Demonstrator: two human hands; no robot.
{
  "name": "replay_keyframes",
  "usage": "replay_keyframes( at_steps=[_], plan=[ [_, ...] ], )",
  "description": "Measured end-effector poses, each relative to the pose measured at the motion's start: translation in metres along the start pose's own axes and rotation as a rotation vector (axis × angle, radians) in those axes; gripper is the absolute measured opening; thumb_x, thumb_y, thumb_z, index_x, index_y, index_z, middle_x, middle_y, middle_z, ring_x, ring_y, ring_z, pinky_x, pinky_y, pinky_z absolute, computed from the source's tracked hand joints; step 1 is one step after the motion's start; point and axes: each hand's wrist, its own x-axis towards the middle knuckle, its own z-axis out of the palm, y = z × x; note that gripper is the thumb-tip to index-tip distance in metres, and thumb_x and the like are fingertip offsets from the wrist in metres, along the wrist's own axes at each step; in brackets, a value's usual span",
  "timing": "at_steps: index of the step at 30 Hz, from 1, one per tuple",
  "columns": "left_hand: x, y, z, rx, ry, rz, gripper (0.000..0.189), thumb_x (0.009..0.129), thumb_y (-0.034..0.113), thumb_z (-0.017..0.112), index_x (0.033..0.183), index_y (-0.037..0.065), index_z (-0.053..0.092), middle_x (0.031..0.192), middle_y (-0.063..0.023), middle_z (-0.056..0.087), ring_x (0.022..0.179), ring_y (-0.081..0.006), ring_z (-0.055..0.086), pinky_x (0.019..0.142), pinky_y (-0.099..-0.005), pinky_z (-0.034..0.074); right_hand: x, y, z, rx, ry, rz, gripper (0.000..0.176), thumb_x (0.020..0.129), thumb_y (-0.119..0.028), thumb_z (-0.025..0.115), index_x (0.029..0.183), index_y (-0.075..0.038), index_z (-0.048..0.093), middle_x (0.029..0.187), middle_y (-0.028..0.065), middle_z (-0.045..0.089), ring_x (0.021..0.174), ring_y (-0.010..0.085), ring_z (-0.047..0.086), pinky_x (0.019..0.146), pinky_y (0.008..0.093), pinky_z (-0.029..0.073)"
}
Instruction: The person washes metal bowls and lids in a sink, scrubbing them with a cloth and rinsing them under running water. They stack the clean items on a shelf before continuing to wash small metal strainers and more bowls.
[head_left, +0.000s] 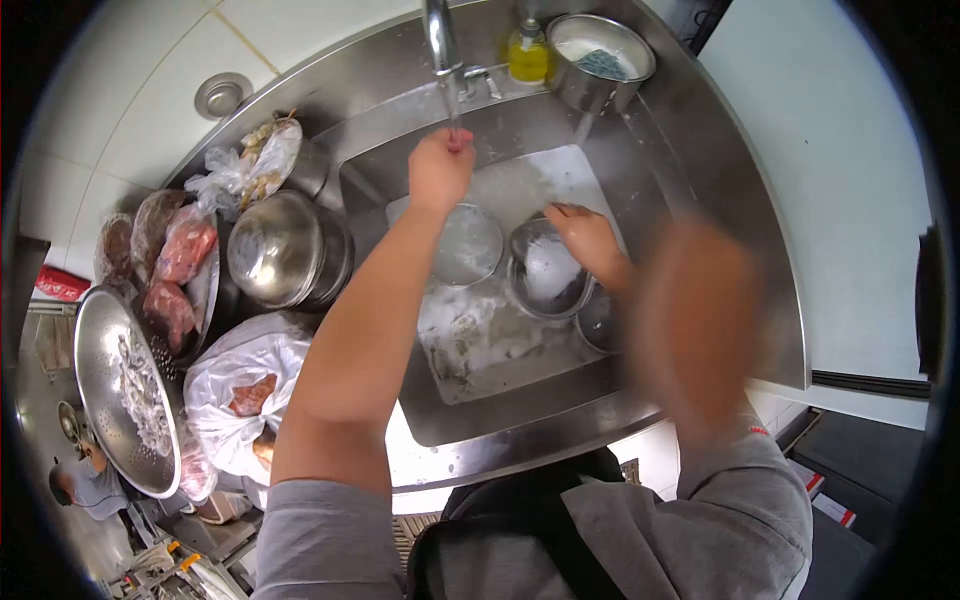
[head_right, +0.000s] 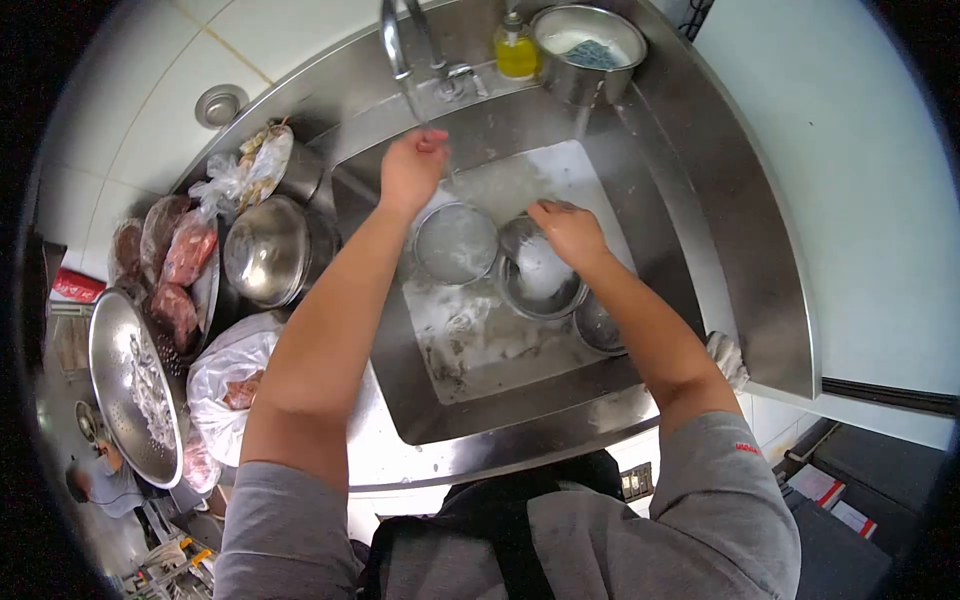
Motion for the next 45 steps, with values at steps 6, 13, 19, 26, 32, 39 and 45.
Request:
replay_keyframes(
  at_steps=[6,13,19,26,32,39,45],
  plan=[
    [0.033,0.004,0.015,0.602,-0.143,0.029,0.044,0.095,0.044,0.051,0.108,0.005,0.067,0.102,-0.0161,0.068,0.097,-0.0258,0.065,0.087,-0.0365,0.049,0.105,-0.030,-0.041,0.354,0.206,0.309,0.028,0.083,-0.013,0.057,0.110,-0.015,0.062,0.098,0.0102,0.067,0.090,0.0299,0.065,0.072,0.0430,0.052],
    [0.057,0.006,-0.002,-0.937,-0.145,-0.603,0.032,0.101,0.028,0.042,0.120,0.003,0.052,0.116,-0.0133,0.060,0.097,-0.0291,0.061,0.083,-0.0445,0.051,0.162,-0.098,-0.030,0.684,0.580,0.279,0.020,0.085,-0.018,0.060,0.103,-0.013,0.070,0.112,0.0041,0.062,0.110,0.0308,0.050,0.092,0.0387,0.042],
    [0.019,0.022,-0.010,-0.391,-0.160,-0.414,0.033,0.098,0.029,0.053,0.106,-0.002,0.061,0.094,-0.0063,0.063,0.086,-0.0164,0.057,0.078,-0.0310,0.046,0.067,-0.012,0.030,0.735,0.419,0.350,0.041,0.088,-0.017,0.062,0.126,-0.007,0.051,0.121,0.0184,0.054,0.114,0.0386,0.050,0.096,0.0443,0.042],
    [0.002,0.020,-0.018,-0.317,-0.037,-0.241,0.039,0.097,0.039,0.054,0.098,0.001,0.065,0.084,-0.0013,0.063,0.077,-0.0101,0.054,0.070,-0.0293,0.044,-0.078,0.048,0.078,0.241,-0.444,0.598,0.034,0.086,-0.029,0.066,0.109,-0.005,0.062,0.109,0.0184,0.059,0.099,0.0346,0.061,0.083,0.0444,0.052],
    [-0.020,0.034,-0.020,0.482,0.052,0.459,0.013,0.091,0.015,0.054,0.098,0.012,0.065,0.088,-0.0091,0.066,0.086,-0.0342,0.062,0.073,-0.0446,0.046,-0.069,0.037,0.065,0.106,-0.287,0.483,0.025,0.084,-0.021,0.064,0.102,-0.004,0.063,0.106,0.0145,0.058,0.098,0.0308,0.061,0.080,0.0414,0.054],
    [-0.002,0.006,-0.045,-0.149,0.158,-0.155,0.025,0.097,0.016,0.045,0.112,0.009,0.064,0.098,-0.0111,0.067,0.089,-0.0243,0.062,0.081,-0.0359,0.047,-0.040,0.013,0.025,0.052,-0.147,0.186,0.025,0.081,-0.007,0.058,0.105,-0.001,0.059,0.110,0.0134,0.057,0.103,0.0295,0.058,0.086,0.0397,0.051],
    [-0.052,0.017,-0.177,-0.835,-0.093,-0.624,0.072,0.088,0.060,0.055,0.137,0.008,0.047,0.133,-0.0115,0.053,0.125,-0.0233,0.047,0.104,-0.0381,0.038,-0.027,-0.006,-0.007,0.171,0.119,-0.145,0.030,0.082,-0.004,0.055,0.111,-0.008,0.060,0.124,0.0097,0.057,0.116,0.0312,0.054,0.092,0.0382,0.049]
  ],
)
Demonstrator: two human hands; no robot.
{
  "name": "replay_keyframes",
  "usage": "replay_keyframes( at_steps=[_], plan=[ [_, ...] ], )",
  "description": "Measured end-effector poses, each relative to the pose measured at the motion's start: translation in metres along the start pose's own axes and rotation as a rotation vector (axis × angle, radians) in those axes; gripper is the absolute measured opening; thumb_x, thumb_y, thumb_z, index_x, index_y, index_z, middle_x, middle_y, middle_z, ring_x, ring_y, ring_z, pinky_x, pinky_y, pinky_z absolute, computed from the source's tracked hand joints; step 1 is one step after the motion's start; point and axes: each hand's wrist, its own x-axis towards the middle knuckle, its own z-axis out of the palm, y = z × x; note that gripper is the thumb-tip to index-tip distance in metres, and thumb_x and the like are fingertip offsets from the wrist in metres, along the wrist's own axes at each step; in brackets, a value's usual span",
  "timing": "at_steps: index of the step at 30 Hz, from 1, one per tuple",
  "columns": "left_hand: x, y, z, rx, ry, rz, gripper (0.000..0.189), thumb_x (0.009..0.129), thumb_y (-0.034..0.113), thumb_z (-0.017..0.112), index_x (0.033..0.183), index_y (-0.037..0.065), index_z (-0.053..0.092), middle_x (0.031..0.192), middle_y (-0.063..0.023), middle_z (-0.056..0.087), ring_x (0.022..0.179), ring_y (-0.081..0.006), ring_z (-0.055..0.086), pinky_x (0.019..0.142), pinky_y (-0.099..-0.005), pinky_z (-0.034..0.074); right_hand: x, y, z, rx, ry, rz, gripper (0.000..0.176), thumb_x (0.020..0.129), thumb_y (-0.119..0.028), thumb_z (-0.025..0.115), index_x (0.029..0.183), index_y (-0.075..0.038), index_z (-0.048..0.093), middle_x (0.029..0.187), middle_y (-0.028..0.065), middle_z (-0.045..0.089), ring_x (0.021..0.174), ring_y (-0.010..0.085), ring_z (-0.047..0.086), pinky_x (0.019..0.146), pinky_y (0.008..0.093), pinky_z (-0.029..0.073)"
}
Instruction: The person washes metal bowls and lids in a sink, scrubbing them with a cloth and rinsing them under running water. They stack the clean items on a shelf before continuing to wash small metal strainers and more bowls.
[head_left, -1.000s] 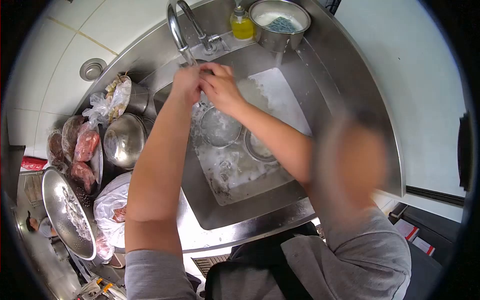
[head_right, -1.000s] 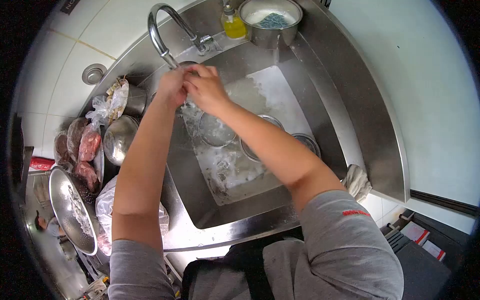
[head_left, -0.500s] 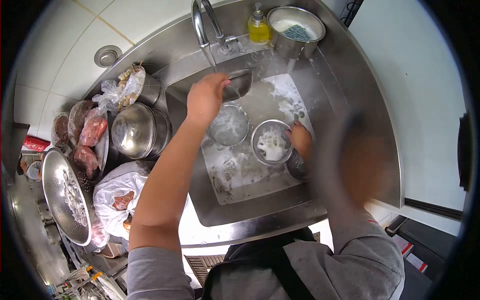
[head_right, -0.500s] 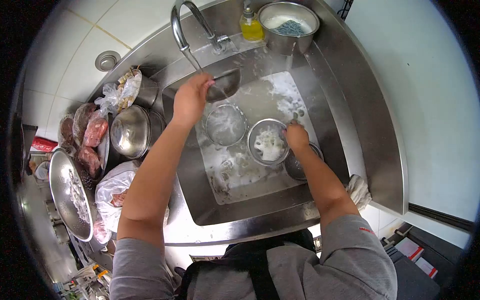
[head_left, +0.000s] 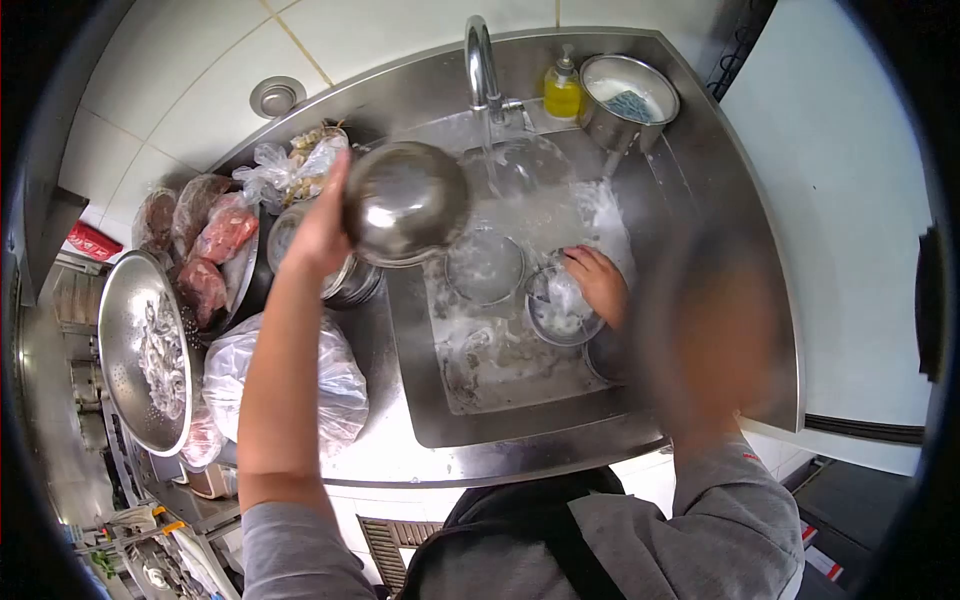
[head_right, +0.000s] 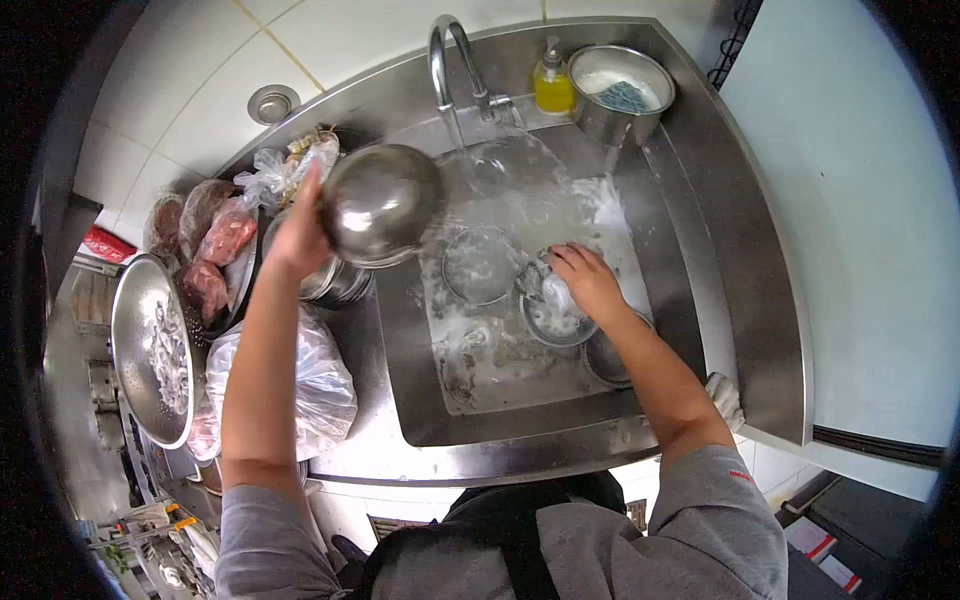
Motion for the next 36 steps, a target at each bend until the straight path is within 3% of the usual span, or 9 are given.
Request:
replay_keyframes(
  at_steps=[11,15,17,18,21,25,29,32,36],
  plan=[
    [-0.024,-0.032,-0.169,0.113,0.274,0.248,0.067,0.091,0.043,0.060,0.138,-0.001,0.040,0.134,-0.0131,0.052,0.122,-0.0241,0.050,0.102,-0.0345,0.039,0.211,-0.028,0.009,0.354,-0.135,0.498,0.035,0.086,-0.008,0.053,0.119,-0.017,0.063,0.114,0.0141,0.064,0.101,0.0350,0.063,0.086,0.0438,0.049],
    [-0.020,-0.044,-0.165,0.262,0.718,0.289,0.069,0.090,0.039,0.062,0.140,-0.002,0.039,0.139,-0.0187,0.045,0.129,-0.0288,0.042,0.106,-0.0378,0.033,0.243,-0.018,0.017,0.114,-0.418,0.192,0.042,0.083,-0.003,0.051,0.119,-0.020,0.064,0.115,0.0120,0.065,0.104,0.0315,0.063,0.088,0.0415,0.049],
    [-0.025,-0.051,-0.134,1.251,1.284,0.802,0.059,0.090,0.030,0.062,0.139,0.003,0.042,0.132,-0.0219,0.048,0.125,-0.0320,0.046,0.105,-0.0397,0.033,0.250,-0.027,-0.006,0.071,-0.471,0.122,0.044,0.082,-0.001,0.050,0.118,-0.022,0.065,0.116,0.0112,0.065,0.105,0.0306,0.063,0.089,0.0408,0.049],
    [-0.038,-0.042,-0.101,1.289,1.192,1.192,0.044,0.088,0.019,0.061,0.129,0.006,0.053,0.120,-0.0216,0.056,0.116,-0.0345,0.052,0.100,-0.0407,0.038,0.247,-0.023,-0.012,0.103,-0.469,0.143,0.043,0.082,-0.002,0.051,0.117,-0.021,0.065,0.116,0.0114,0.065,0.105,0.0307,0.063,0.089,0.0406,0.049],
    [-0.023,-0.070,-0.034,0.836,0.450,0.932,0.016,0.086,0.013,0.061,0.096,0.003,0.070,0.091,-0.0123,0.065,0.089,-0.0267,0.061,0.081,-0.0381,0.047,0.239,-0.032,-0.046,0.159,-0.371,0.258,0.039,0.083,-0.003,0.052,0.116,-0.019,0.066,0.114,0.0125,0.065,0.102,0.0311,0.063,0.088,0.0402,0.049],
    [0.023,-0.068,0.083,-0.404,0.000,-0.255,0.043,0.098,0.034,0.050,0.121,0.000,0.058,0.106,-0.0177,0.063,0.095,-0.0246,0.059,0.088,-0.0394,0.048,0.184,-0.066,-0.052,0.092,0.220,0.064,0.032,0.087,-0.006,0.052,0.116,-0.015,0.063,0.116,0.0133,0.061,0.106,0.0332,0.060,0.089,0.0406,0.049],
    [0.067,-0.064,0.142,-0.638,-0.075,0.052,0.047,0.097,0.030,0.052,0.131,-0.002,0.048,0.119,-0.0231,0.058,0.109,-0.0324,0.056,0.095,-0.0445,0.043,0.122,-0.077,-0.054,0.500,0.245,0.098,0.033,0.089,-0.012,0.056,0.122,-0.011,0.057,0.128,0.0132,0.053,0.115,0.0378,0.052,0.096,0.0427,0.044],
    [0.087,-0.075,0.149,0.929,0.091,0.623,0.040,0.092,0.018,0.055,0.126,-0.003,0.051,0.116,-0.0254,0.061,0.109,-0.0364,0.059,0.089,-0.0429,0.047,0.065,-0.018,-0.015,0.487,0.347,0.490,0.042,0.089,-0.016,0.061,0.128,-0.006,0.051,0.129,0.0189,0.051,0.116,0.0381,0.052,0.097,0.0442,0.043],
    [0.069,-0.060,0.145,1.472,-0.003,0.848,0.032,0.085,0.014,0.057,0.115,0.020,0.066,0.099,-0.0126,0.068,0.089,-0.0316,0.066,0.074,-0.0449,0.052,-0.026,0.041,0.061,-0.113,-0.474,0.636,0.046,0.090,-0.016,0.059,0.132,-0.002,0.047,0.126,0.0229,0.051,0.115,0.0327,0.055,0.094,0.0466,0.047]
  ],
)
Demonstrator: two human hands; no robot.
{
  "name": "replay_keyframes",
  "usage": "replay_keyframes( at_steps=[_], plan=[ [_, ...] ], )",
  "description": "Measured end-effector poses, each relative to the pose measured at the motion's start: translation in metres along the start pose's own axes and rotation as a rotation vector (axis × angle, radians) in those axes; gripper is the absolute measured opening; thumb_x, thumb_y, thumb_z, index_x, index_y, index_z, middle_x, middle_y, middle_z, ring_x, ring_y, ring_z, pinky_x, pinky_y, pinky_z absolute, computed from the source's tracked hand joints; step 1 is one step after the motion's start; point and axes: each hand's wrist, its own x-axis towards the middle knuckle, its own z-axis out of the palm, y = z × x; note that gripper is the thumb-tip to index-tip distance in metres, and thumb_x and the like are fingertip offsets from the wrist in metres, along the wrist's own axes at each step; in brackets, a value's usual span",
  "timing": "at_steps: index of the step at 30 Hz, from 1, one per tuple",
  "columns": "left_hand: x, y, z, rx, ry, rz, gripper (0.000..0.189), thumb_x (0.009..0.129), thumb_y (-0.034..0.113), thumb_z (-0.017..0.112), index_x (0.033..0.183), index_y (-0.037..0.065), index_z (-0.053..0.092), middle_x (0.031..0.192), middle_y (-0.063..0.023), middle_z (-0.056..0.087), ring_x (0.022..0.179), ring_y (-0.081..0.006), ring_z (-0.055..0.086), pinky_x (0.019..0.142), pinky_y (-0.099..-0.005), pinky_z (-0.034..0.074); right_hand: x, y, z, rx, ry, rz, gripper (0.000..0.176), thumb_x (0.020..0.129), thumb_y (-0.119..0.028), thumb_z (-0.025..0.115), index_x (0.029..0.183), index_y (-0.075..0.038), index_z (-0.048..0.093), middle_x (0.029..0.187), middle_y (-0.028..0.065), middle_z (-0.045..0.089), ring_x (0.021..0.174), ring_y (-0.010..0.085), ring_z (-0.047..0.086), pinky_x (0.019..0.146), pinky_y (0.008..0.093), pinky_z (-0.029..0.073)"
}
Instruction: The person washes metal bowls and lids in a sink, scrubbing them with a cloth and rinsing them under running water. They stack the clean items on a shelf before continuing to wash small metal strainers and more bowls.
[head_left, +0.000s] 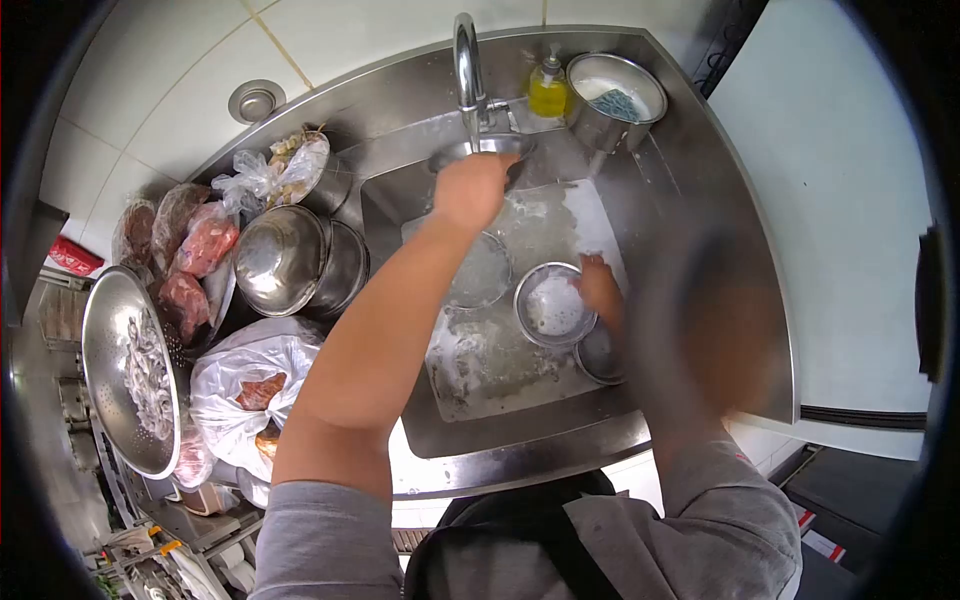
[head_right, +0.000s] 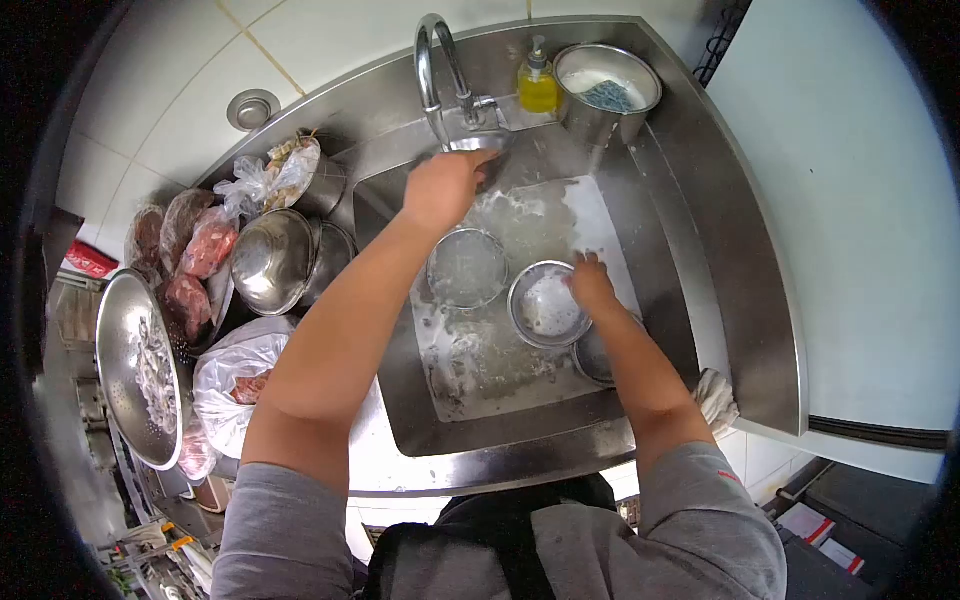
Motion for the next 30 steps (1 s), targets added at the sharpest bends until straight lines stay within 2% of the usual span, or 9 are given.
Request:
replay_keyframes(
  at_steps=[5,7,9,12,15,20,23,28,30],
  plan=[
    [-0.004,-0.025,-0.020,0.065,0.085,0.029,0.025,0.088,0.016,0.060,0.112,0.015,0.068,0.101,-0.0131,0.068,0.088,-0.0314,0.066,0.075,-0.0387,0.051,0.013,0.017,0.036,-0.075,-0.145,0.068,0.032,0.088,-0.011,0.055,0.119,-0.003,0.053,0.122,0.0180,0.055,0.103,0.0318,0.061,0.082,0.0425,0.055],
    [-0.014,-0.045,-0.029,-0.424,0.362,-0.285,0.021,0.090,0.016,0.057,0.107,0.009,0.067,0.087,-0.0122,0.068,0.082,-0.0277,0.067,0.071,-0.0366,0.049,0.007,0.007,0.018,-0.115,-0.170,0.083,0.027,0.087,-0.010,0.054,0.114,-0.003,0.055,0.119,0.0159,0.057,0.099,0.0314,0.062,0.079,0.0411,0.056],
    [-0.027,-0.076,-0.029,-0.748,0.499,-0.452,0.020,0.094,0.017,0.056,0.105,0.004,0.066,0.080,-0.0084,0.066,0.076,-0.0204,0.064,0.069,-0.0323,0.046,0.003,0.002,0.009,-0.245,0.052,-0.091,0.024,0.084,-0.008,0.055,0.108,-0.004,0.057,0.112,0.0127,0.059,0.099,0.0285,0.062,0.081,0.0390,0.056],
    [-0.063,-0.129,-0.044,-1.302,0.500,-0.709,0.029,0.098,0.010,0.044,0.123,0.001,0.055,0.099,-0.0049,0.061,0.087,-0.0118,0.053,0.074,-0.0258,0.042,0.008,0.000,0.002,-0.197,0.183,-0.217,0.022,0.082,-0.007,0.054,0.103,-0.005,0.058,0.106,0.0109,0.059,0.098,0.0274,0.062,0.081,0.0376,0.055],
    [-0.114,-0.167,-0.084,-1.609,0.630,-0.839,0.034,0.097,0.008,0.037,0.129,0.002,0.048,0.120,-0.0127,0.060,0.110,-0.0255,0.057,0.098,-0.0363,0.043,0.008,-0.017,-0.022,-0.147,0.214,-0.327,0.021,0.081,-0.008,0.054,0.101,-0.007,0.058,0.106,0.0089,0.059,0.098,0.0263,0.061,0.080,0.0367,0.054],
    [-0.181,-0.159,-0.156,-1.559,0.670,-0.699,0.064,0.095,0.052,0.050,0.134,0.002,0.046,0.134,-0.0106,0.053,0.122,-0.0246,0.053,0.104,-0.0408,0.041,0.022,-0.072,-0.076,-0.085,0.509,-0.605,0.021,0.080,-0.009,0.055,0.101,-0.012,0.060,0.108,0.0056,0.061,0.098,0.0267,0.061,0.078,0.0390,0.052],
    [-0.208,-0.192,-0.141,-1.529,0.610,-0.831,0.061,0.093,0.047,0.056,0.134,0.002,0.046,0.134,-0.0103,0.053,0.120,-0.0240,0.054,0.103,-0.0406,0.042,0.047,-0.120,-0.119,-0.033,0.622,-0.613,0.023,0.082,-0.009,0.054,0.104,-0.016,0.061,0.110,0.0062,0.063,0.099,0.0287,0.061,0.082,0.0413,0.050],
    [-0.216,-0.232,-0.099,-1.384,0.615,-1.004,0.066,0.090,0.038,0.063,0.137,0.000,0.040,0.137,-0.0179,0.046,0.127,-0.0280,0.045,0.106,-0.0384,0.036,0.115,-0.173,-0.160,0.118,0.126,-0.373,0.034,0.085,-0.013,0.060,0.117,-0.022,0.063,0.115,0.0100,0.064,0.106,0.0311,0.060,0.089,0.0407,0.049],
    [-0.209,-0.237,-0.086,-0.590,0.813,-1.108,0.064,0.088,0.025,0.065,0.139,-0.001,0.036,0.136,-0.0230,0.044,0.132,-0.0336,0.037,0.108,-0.0397,0.032,0.128,-0.184,-0.168,0.066,-0.092,-0.465,0.032,0.084,-0.015,0.064,0.116,-0.020,0.066,0.113,0.0109,0.066,0.105,0.0307,0.062,0.092,0.0405,0.048]
  ],
)
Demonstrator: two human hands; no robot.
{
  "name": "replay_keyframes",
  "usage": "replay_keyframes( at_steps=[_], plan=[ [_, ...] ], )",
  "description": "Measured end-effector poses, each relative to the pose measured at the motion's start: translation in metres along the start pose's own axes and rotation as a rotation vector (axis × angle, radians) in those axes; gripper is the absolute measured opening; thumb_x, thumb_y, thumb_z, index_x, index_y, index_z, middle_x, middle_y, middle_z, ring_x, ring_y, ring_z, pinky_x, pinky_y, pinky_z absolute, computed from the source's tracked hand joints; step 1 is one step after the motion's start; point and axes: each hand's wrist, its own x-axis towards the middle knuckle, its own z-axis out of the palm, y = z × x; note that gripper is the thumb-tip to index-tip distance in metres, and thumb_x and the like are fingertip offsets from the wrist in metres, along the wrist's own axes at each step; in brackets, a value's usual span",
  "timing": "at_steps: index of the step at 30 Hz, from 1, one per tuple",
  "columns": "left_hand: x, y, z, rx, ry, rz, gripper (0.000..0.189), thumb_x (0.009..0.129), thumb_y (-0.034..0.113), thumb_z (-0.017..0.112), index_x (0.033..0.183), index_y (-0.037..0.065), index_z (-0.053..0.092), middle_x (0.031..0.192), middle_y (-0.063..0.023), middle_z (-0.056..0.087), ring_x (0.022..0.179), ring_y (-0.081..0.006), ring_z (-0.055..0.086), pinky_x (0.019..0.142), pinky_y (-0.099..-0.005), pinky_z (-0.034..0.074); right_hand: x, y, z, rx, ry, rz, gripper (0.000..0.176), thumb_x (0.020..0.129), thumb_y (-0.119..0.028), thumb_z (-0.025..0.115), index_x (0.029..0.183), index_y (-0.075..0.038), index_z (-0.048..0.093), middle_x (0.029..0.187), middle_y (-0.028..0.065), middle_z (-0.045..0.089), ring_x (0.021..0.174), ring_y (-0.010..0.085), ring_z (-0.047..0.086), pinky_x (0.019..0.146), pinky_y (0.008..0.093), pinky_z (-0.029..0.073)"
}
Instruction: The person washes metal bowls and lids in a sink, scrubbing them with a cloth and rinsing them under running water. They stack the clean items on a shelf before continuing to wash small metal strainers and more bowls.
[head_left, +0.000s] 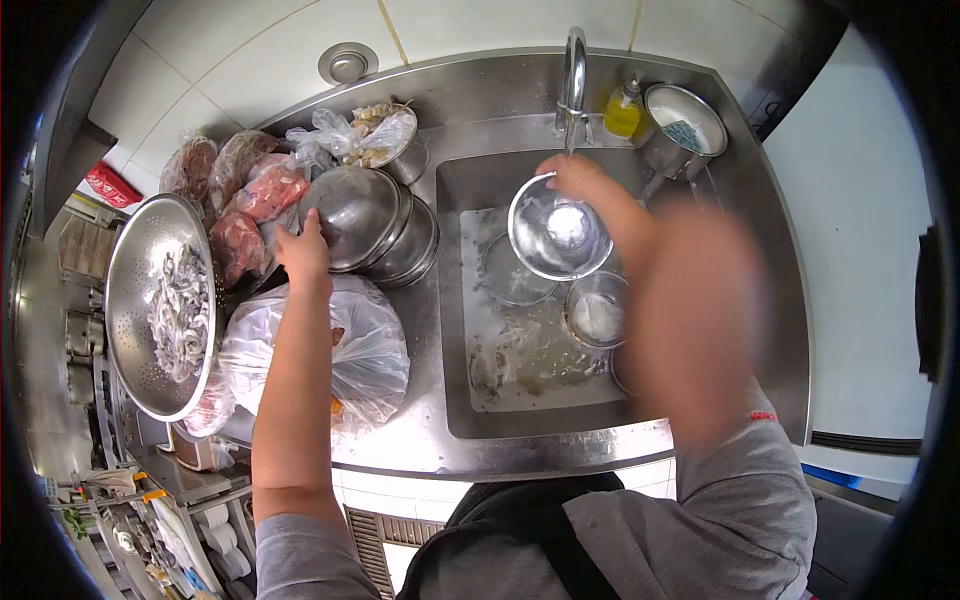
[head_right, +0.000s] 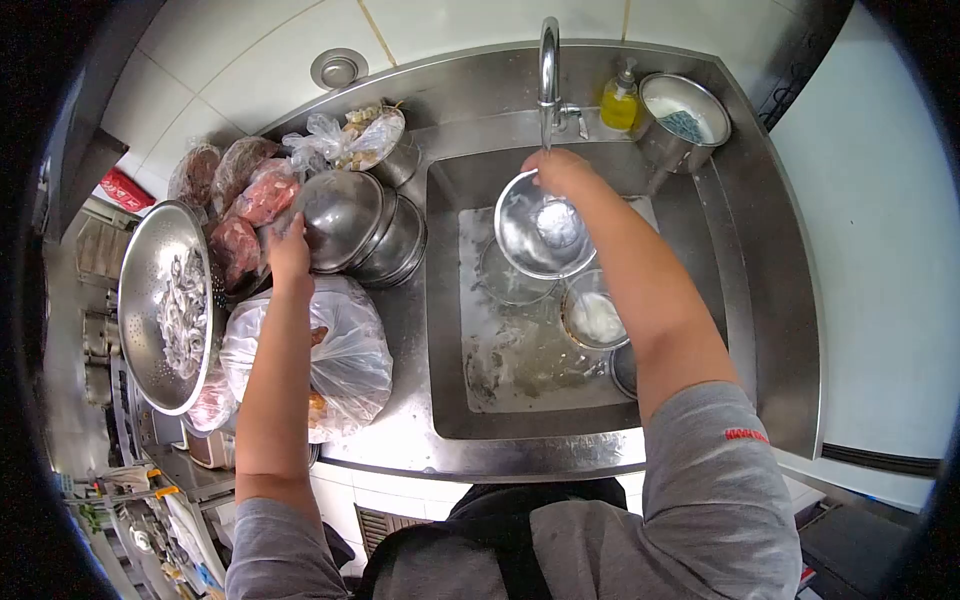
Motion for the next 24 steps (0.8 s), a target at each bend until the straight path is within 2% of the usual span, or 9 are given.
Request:
replay_keyframes(
  at_steps=[1,3,4,6,9,16,19,21,24],
  plan=[
    [-0.014,0.014,0.001,0.002,-0.002,0.004,0.064,0.088,0.025,0.065,0.139,-0.001,0.036,0.136,-0.0230,0.044,0.132,-0.0336,0.037,0.108,-0.0397,0.032,-0.001,-0.006,-0.006,0.004,0.003,0.002,0.032,0.084,-0.015,0.064,0.116,-0.020,0.066,0.113,0.0109,0.066,0.105,0.0307,0.062,0.092,0.0405,0.048],
    [-0.057,0.044,0.007,0.347,0.404,0.716,0.056,0.084,0.012,0.063,0.134,0.000,0.040,0.129,-0.0228,0.048,0.130,-0.0346,0.035,0.106,-0.0421,0.031,-0.005,-0.012,-0.020,0.168,0.029,-0.123,0.027,0.085,-0.016,0.066,0.112,-0.018,0.068,0.112,0.0111,0.066,0.106,0.0303,0.062,0.094,0.0395,0.047],
    [-0.078,0.059,0.010,0.293,0.241,0.847,0.043,0.082,0.003,0.061,0.124,0.001,0.050,0.122,-0.0191,0.051,0.118,-0.0309,0.044,0.097,-0.0404,0.038,-0.001,-0.007,-0.017,0.312,0.069,-0.171,0.022,0.085,-0.015,0.065,0.106,-0.015,0.070,0.109,0.0111,0.067,0.104,0.0297,0.062,0.091,0.0392,0.048],
    [-0.114,0.061,0.040,-0.154,-0.303,0.561,0.015,0.088,0.005,0.056,0.099,0.002,0.065,0.096,-0.0080,0.063,0.083,-0.0178,0.058,0.074,-0.0296,0.047,-0.021,-0.012,-0.018,0.294,0.296,-0.243,0.021,0.085,-0.013,0.064,0.105,-0.013,0.071,0.107,0.0109,0.066,0.101,0.0294,0.061,0.089,0.0395,0.048],
    [-0.152,0.071,0.106,-0.343,-0.998,-0.238,0.039,0.097,0.034,0.052,0.114,0.000,0.061,0.101,-0.0134,0.064,0.089,-0.0207,0.061,0.081,-0.0319,0.050,-0.061,-0.028,-0.014,0.270,0.718,-0.387,0.024,0.084,-0.005,0.061,0.105,-0.011,0.071,0.102,0.0108,0.065,0.094,0.0280,0.061,0.084,0.0366,0.049],
    [-0.191,0.148,0.237,-0.829,-1.046,-0.629,0.053,0.098,0.036,0.043,0.130,-0.006,0.041,0.123,-0.0237,0.054,0.109,-0.0380,0.055,0.086,-0.0509,0.048,-0.101,-0.024,0.054,0.827,1.135,0.037,0.033,0.087,-0.001,0.058,0.120,-0.005,0.060,0.112,0.0125,0.055,0.103,0.0233,0.057,0.088,0.0300,0.046],
    [-0.193,0.133,0.273,-0.490,-1.111,-0.396,0.041,0.095,0.025,0.046,0.121,-0.007,0.048,0.118,-0.0278,0.057,0.109,-0.0413,0.057,0.085,-0.0498,0.048,-0.126,0.004,0.069,0.944,0.790,0.121,0.038,0.088,-0.006,0.061,0.125,-0.005,0.054,0.114,0.0138,0.055,0.108,0.0261,0.055,0.091,0.0324,0.045],
    [-0.197,0.118,0.270,0.290,-0.767,0.557,0.032,0.090,0.015,0.050,0.112,-0.008,0.053,0.111,-0.0304,0.060,0.105,-0.0408,0.060,0.084,-0.0473,0.048,-0.138,0.054,0.112,0.548,0.732,0.168,0.049,0.087,-0.017,0.066,0.131,-0.005,0.048,0.121,0.0179,0.052,0.110,0.0329,0.054,0.090,0.0406,0.047],
    [-0.209,0.114,0.238,0.747,-0.883,0.910,0.028,0.087,0.013,0.054,0.109,-0.003,0.057,0.095,-0.0246,0.067,0.093,-0.0394,0.065,0.079,-0.0483,0.051,-0.177,0.120,0.189,0.029,0.420,0.540,0.057,0.085,-0.020,0.066,0.134,-0.003,0.044,0.124,0.0259,0.050,0.107,0.0403,0.058,0.089,0.0469,0.049]
  ],
)
